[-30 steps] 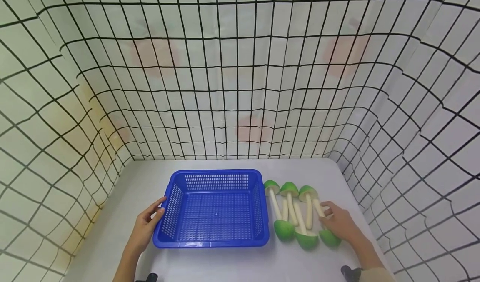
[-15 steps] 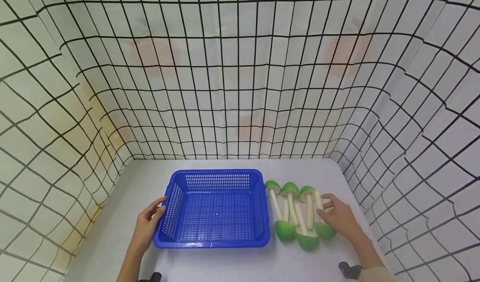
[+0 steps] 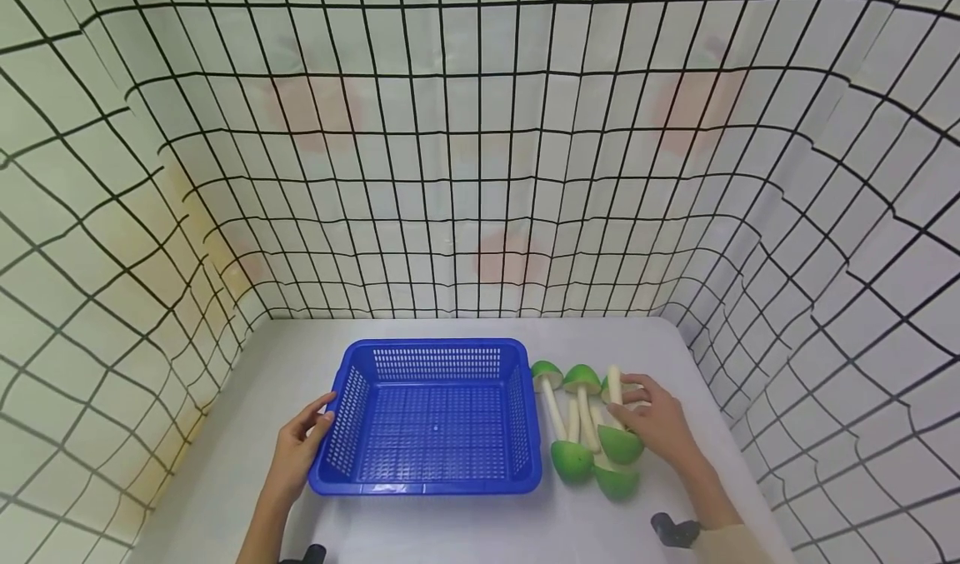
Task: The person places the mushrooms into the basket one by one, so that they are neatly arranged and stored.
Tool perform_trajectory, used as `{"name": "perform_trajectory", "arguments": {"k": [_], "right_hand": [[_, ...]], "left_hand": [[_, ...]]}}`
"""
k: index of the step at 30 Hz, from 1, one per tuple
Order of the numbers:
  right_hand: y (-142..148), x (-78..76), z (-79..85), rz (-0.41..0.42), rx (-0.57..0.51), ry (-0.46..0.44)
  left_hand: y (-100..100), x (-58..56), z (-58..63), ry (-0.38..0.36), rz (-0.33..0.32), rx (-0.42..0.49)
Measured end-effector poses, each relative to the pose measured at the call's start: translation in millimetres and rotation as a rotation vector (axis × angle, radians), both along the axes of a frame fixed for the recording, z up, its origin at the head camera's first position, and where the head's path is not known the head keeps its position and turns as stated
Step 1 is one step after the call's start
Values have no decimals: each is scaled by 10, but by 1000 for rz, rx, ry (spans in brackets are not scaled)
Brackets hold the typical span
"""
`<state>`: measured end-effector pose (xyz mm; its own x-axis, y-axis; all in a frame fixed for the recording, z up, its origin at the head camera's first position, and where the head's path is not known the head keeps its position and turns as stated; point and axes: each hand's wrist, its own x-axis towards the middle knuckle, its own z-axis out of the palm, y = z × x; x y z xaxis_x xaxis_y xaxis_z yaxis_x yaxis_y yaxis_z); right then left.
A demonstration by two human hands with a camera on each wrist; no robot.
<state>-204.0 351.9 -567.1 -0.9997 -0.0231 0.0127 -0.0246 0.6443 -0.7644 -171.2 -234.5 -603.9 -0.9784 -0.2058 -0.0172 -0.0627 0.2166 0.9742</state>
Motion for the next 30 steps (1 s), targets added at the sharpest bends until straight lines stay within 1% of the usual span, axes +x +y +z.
{"name": "perform_trajectory", "arguments": {"k": [10,17,24,30], "right_hand": [[-355,-54,109,27,-122,-1],[-621,-121,147,54,-163,-10],[-863,-198,176,67,-239,-45],[-1028,-236,216,70,-265,-57]], "left_hand": [[16,0,0,-1,-5,1],[8,5,-3,-10,0,8],[19,-8,16,-14,-2,25],[21,7,28,-29,-3,49]]}}
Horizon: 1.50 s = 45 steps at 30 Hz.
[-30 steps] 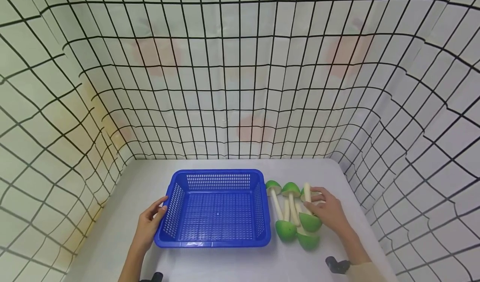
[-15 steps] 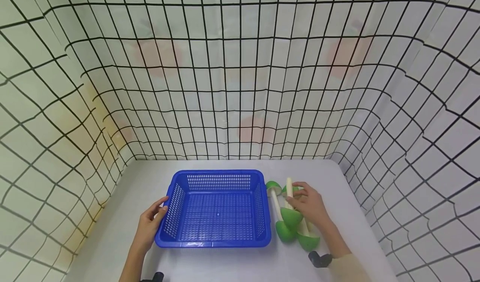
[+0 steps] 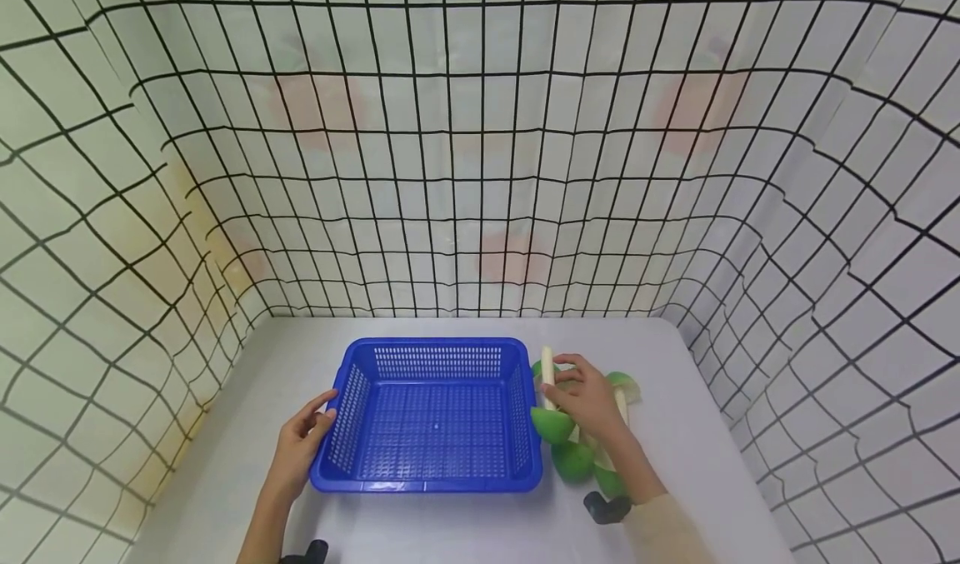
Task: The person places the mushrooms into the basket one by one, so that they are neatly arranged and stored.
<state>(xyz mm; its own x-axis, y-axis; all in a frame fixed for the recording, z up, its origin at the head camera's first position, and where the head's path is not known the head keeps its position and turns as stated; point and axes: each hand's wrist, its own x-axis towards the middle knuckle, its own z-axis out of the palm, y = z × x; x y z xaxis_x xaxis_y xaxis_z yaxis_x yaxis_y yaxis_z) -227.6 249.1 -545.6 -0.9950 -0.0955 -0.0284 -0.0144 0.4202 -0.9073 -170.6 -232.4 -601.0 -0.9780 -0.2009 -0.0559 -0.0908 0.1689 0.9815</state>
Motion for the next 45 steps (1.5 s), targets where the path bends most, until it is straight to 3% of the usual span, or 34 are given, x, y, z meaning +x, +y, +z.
{"name": "perform_trajectory", "arguments": {"k": [13,28,38,45], "right_hand": [[-427,-67,106,51,-49,-4],[-895,-138,7,106,-120,2],[-1216,-139,-89,62,-131,-24],[-1393,-120,-112,80,-139,-36]], "left_hand": [[-14,-23,-1,-59,0,18],[6,20,-5,-48,-2,91],[-2,21,-22,-68,-7,156],[6,31,-12,-61,-4,161]]}}
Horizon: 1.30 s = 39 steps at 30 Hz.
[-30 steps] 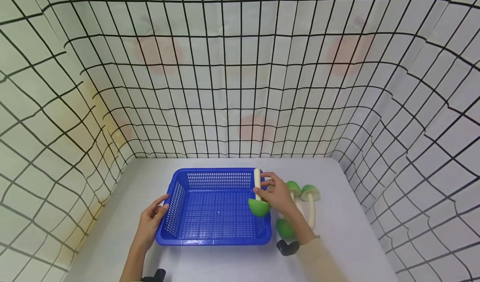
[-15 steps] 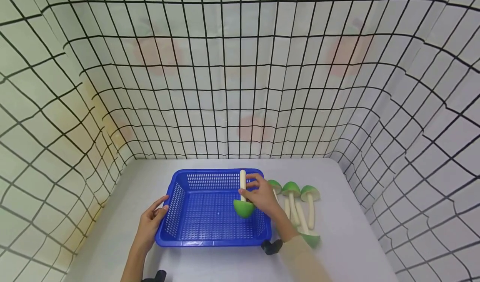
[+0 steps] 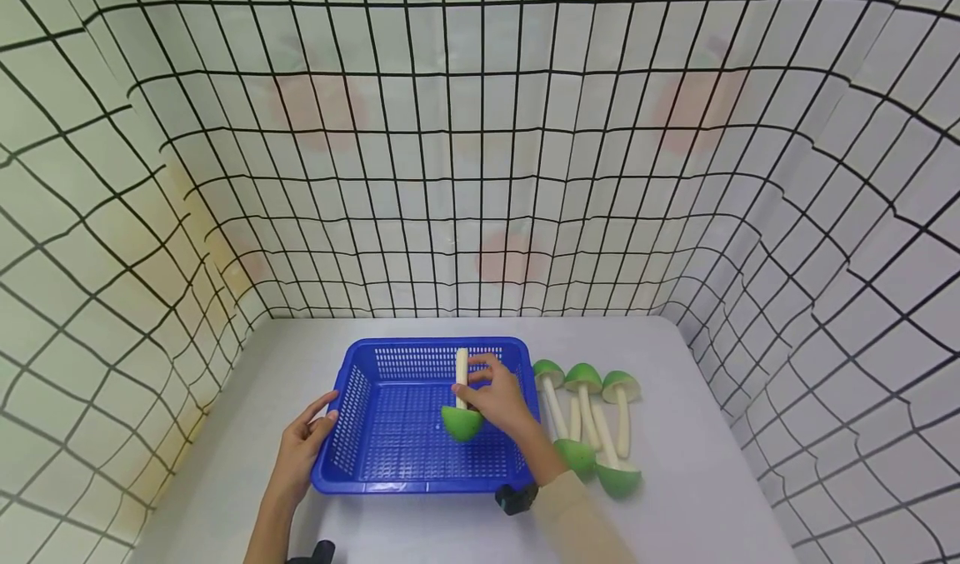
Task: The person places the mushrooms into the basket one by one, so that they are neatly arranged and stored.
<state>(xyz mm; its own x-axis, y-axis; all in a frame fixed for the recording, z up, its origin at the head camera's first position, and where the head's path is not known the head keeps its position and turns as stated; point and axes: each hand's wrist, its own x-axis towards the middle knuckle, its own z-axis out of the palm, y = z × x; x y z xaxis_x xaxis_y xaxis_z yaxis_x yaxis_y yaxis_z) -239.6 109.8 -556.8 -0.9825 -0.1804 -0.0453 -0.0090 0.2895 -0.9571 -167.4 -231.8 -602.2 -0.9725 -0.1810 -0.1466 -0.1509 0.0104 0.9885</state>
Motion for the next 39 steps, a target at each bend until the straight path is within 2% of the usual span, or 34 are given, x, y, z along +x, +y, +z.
{"name": "perform_trajectory", "arguments": {"k": [11,22,29,39], "right_hand": [[-258,28,-45,42,9,-70],[-544,83,-99,75,-8,-94],[-708,64,-102,91,-25,-125],[-839,74,-213,114,-35,-127]], "left_hand": [[13,2,4,3,6,11],[33,2,2,-6,24,1],[21,0,-5,-8,27,9],[41,-7,-31,-12,32,26]]}}
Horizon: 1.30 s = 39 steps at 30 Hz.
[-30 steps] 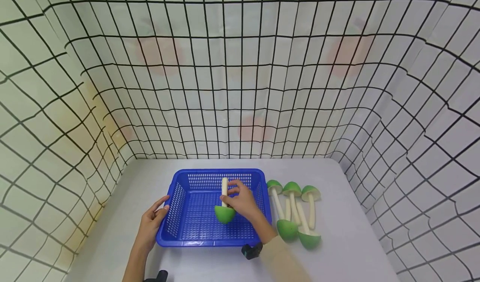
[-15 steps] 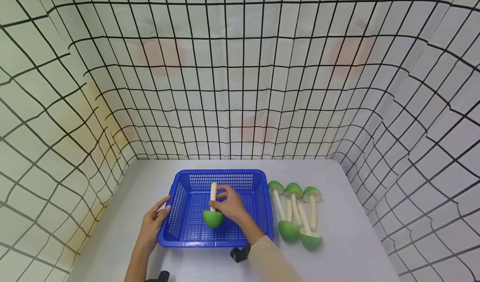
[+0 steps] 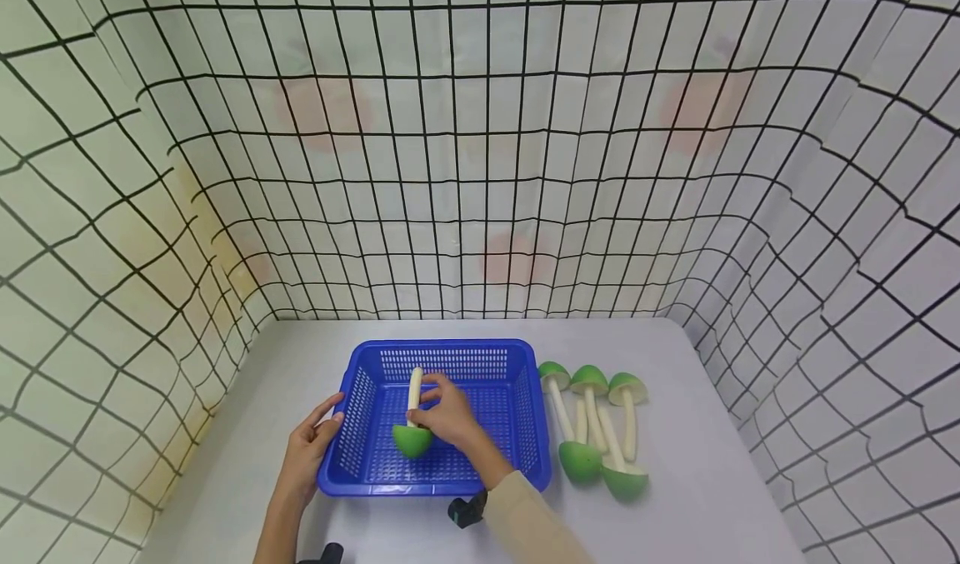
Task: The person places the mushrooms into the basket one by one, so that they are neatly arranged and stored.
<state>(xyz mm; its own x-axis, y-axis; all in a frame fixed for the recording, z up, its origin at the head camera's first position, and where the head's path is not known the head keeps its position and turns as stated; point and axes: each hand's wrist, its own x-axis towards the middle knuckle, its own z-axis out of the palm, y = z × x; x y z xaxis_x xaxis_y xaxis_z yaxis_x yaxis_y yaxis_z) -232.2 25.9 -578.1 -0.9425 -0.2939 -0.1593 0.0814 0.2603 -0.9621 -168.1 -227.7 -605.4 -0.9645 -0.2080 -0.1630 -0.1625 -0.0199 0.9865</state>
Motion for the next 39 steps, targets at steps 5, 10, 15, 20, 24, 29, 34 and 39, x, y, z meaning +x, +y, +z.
{"name": "perform_trajectory", "arguments": {"k": [5,10,15,20,24,29,34,39], "right_hand": [[-67,-8,-31,3,8,-14],[-151,-9,-23,14,20,-20],[-229,-8,-11,20,42,-24],[-290,3,-29,22,57,-23],[-350,13,-68,37,79,-9],[-413,35,-93,49,101,-15],[-473,54,-125,65,92,-32],[-481,61,-142,58,110,-26]], "left_hand": [[12,11,2,-5,5,21],[4,17,0,-2,9,33],[-1,14,-19,10,-4,38],[24,21,-18,14,6,29],[23,36,-11,19,12,15],[14,42,4,-11,18,23],[6,39,20,-34,16,41],[18,25,14,-28,-4,52]]}}
